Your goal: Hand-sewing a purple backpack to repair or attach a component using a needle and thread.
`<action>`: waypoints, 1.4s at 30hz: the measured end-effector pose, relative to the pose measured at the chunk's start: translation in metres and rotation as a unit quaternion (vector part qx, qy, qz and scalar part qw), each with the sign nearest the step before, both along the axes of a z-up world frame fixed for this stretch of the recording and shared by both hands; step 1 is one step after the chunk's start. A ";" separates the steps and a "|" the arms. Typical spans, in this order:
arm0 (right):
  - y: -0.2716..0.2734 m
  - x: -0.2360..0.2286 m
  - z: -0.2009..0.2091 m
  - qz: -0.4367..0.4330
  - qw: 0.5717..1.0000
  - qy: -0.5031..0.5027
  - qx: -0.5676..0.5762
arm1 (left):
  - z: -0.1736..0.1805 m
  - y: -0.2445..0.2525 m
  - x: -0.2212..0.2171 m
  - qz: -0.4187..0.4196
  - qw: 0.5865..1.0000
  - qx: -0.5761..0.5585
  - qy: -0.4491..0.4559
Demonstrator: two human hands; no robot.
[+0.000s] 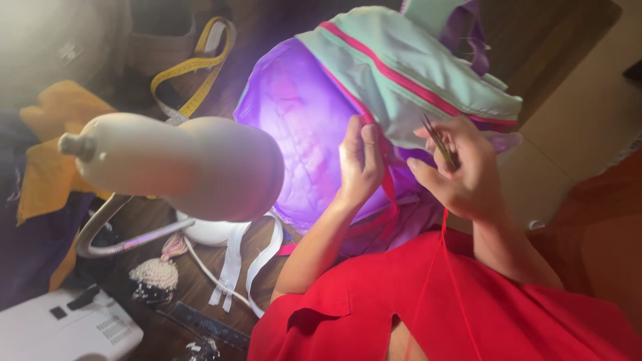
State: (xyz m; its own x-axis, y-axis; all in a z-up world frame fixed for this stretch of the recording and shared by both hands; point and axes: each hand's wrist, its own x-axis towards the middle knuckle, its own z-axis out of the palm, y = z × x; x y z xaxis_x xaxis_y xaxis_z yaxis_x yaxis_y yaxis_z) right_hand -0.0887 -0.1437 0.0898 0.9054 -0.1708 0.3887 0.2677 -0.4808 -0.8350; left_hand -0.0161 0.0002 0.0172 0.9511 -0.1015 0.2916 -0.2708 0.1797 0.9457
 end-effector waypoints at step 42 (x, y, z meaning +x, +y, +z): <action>0.030 -0.007 -0.035 -0.038 0.916 0.223 0.332 | -0.023 -0.007 0.011 -0.030 0.997 -0.058 -0.030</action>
